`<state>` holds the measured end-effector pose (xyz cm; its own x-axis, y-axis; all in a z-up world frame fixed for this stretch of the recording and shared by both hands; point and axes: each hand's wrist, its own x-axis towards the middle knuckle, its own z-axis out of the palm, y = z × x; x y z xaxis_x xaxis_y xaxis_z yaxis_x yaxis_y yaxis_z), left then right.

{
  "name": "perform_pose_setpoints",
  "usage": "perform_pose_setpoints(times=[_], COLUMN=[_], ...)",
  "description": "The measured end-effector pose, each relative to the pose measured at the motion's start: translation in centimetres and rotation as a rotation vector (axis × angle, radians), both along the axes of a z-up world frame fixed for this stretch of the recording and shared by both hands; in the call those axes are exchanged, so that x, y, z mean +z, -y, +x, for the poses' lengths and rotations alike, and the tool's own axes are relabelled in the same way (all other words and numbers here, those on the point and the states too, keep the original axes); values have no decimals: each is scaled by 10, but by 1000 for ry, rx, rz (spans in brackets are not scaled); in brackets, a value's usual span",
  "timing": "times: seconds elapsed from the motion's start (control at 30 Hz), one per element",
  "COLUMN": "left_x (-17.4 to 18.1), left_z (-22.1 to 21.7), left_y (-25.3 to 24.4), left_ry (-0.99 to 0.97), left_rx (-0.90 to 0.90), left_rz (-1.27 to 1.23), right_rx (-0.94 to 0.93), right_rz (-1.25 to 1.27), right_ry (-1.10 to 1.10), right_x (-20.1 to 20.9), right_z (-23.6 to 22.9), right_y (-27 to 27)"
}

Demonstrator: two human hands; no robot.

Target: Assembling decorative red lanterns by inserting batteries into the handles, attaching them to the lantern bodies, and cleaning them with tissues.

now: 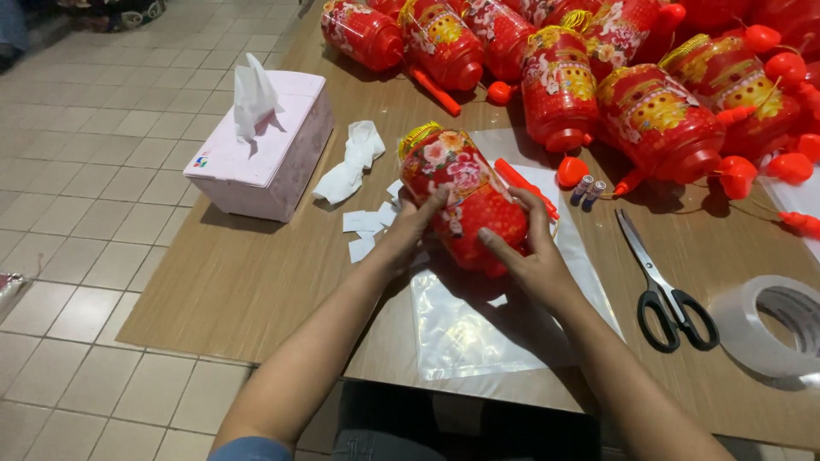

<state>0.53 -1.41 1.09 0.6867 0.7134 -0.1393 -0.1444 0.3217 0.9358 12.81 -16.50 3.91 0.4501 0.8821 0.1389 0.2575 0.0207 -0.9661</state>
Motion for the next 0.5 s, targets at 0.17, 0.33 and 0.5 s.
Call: perform_pose_setpoints(times=[0.17,0.33,0.5], left_x=[-1,1,-4], left_z=[-5,-18,-21], left_y=[-15,-21,-24], left_ry=[151,174,190], left_rx=[17,-60,-126], left_rz=[-157,-253,-255], right_rx=[70,-192,-91], right_rz=[33,33,-269], right_ry=[20,350,589], right_x=[1,-45,-63], right_z=[10,66,63], right_y=[-1,-18,-27])
